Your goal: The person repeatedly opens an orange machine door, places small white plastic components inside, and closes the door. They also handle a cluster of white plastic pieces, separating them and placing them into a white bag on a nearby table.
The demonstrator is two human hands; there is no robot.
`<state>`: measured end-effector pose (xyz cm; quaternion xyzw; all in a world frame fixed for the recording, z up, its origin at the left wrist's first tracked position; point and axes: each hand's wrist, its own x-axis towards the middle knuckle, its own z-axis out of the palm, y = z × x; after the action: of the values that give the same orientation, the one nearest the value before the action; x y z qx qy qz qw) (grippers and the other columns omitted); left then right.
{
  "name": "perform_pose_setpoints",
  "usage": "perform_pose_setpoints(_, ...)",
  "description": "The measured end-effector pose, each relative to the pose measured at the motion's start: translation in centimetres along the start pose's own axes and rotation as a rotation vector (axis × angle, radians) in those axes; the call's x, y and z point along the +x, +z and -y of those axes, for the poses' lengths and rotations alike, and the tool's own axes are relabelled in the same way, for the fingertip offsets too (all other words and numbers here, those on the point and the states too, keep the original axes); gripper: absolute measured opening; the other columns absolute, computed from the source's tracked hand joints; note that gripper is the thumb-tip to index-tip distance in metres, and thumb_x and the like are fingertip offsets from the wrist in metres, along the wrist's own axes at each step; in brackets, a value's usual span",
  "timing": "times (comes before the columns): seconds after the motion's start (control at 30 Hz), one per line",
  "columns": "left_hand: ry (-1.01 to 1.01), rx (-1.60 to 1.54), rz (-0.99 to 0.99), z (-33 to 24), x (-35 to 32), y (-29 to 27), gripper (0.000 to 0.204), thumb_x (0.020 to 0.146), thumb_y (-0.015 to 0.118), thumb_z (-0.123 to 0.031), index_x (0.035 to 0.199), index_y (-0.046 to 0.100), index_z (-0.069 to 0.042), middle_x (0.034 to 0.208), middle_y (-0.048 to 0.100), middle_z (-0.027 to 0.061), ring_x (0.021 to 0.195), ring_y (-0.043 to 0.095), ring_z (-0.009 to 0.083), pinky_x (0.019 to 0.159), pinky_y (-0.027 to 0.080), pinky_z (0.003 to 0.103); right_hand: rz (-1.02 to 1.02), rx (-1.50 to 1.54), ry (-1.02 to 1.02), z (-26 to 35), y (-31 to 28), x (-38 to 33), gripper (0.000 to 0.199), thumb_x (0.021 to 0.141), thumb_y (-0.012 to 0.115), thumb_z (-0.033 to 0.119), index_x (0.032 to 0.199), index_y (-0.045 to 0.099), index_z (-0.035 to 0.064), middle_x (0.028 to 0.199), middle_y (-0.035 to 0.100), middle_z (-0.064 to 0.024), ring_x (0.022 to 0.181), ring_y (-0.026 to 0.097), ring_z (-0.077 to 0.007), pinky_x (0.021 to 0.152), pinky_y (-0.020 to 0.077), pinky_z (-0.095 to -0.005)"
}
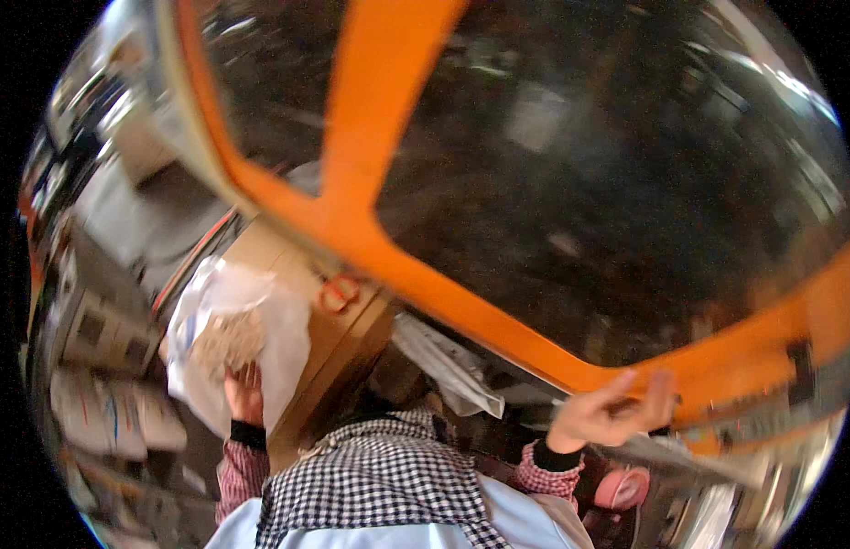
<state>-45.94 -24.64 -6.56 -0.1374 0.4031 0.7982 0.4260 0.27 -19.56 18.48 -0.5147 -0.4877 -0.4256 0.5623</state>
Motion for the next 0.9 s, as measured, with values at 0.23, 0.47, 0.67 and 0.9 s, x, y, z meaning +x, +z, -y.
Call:
perform_pose_setpoints(0.23, -0.105, 0.506, 0.524, 7.8, -3.3, 7.9, 0.030, 0.073, 0.040, 0.008, 0.097, 0.057, 0.002, 0.080, 0.056, 0.0078, 0.061, 0.055, 0.0164, 0.055, 0.045, 0.024, -0.185, -0.420, 0.279, -10.9, -6.0, 0.3, 0.042, 0.091, 0.054, 0.021, 0.123, 0.042, -0.0033, 0.108, 0.055, -0.0199, 0.095, 0.055, -0.0253, 0.079, 0.0440, -0.0336)
perform_pose_setpoints(0.47, 0.169, 0.829, 1.001, 7.4, -9.9, 13.0, 0.013, 0.083, 0.044, 0.004, 0.076, 0.054, 0.000, 0.080, 0.059, 0.0084, 0.056, 0.056, 0.0140, 0.051, 0.044, 0.023, -0.219, -0.057, 0.754, -12.4, -4.8, -0.7, 0.028, 0.092, 0.052, 0.023, 0.095, 0.047, -0.0040, 0.073, 0.052, -0.0075, 0.062, 0.045, -0.0143, 0.057, 0.0386, -0.0274)
perform_pose_setpoints(0.67, 0.533, 0.969, 1.440, 8.9, -18.1, 18.7, 0.008, 0.085, 0.051, 0.006, 0.088, 0.058, 0.005, 0.095, 0.060, 0.0143, 0.070, 0.063, 0.0194, 0.060, 0.050, 0.025, -0.129, 0.088, 0.750, -6.3, -3.2, -1.0, 0.023, 0.092, 0.050, 0.018, 0.100, 0.047, -0.0036, 0.072, 0.054, -0.0095, 0.063, 0.053, -0.0172, 0.057, 0.0430, -0.0305)
perform_pose_setpoints(0.9, 1.275, 0.902, 1.842, 13.1, -24.9, 22.8, 0.047, 0.076, 0.064, 0.002, 0.120, 0.049, -0.002, 0.123, 0.044, 0.0213, 0.101, 0.054, 0.0317, 0.085, 0.046, 0.039, 0.162, 0.421, 0.472, -2.1, -1.7, -3.2, 0.035, 0.086, 0.051, 0.003, 0.118, 0.044, -0.0081, 0.081, 0.060, -0.0165, 0.067, 0.062, -0.0218, 0.060, 0.0487, -0.0306)
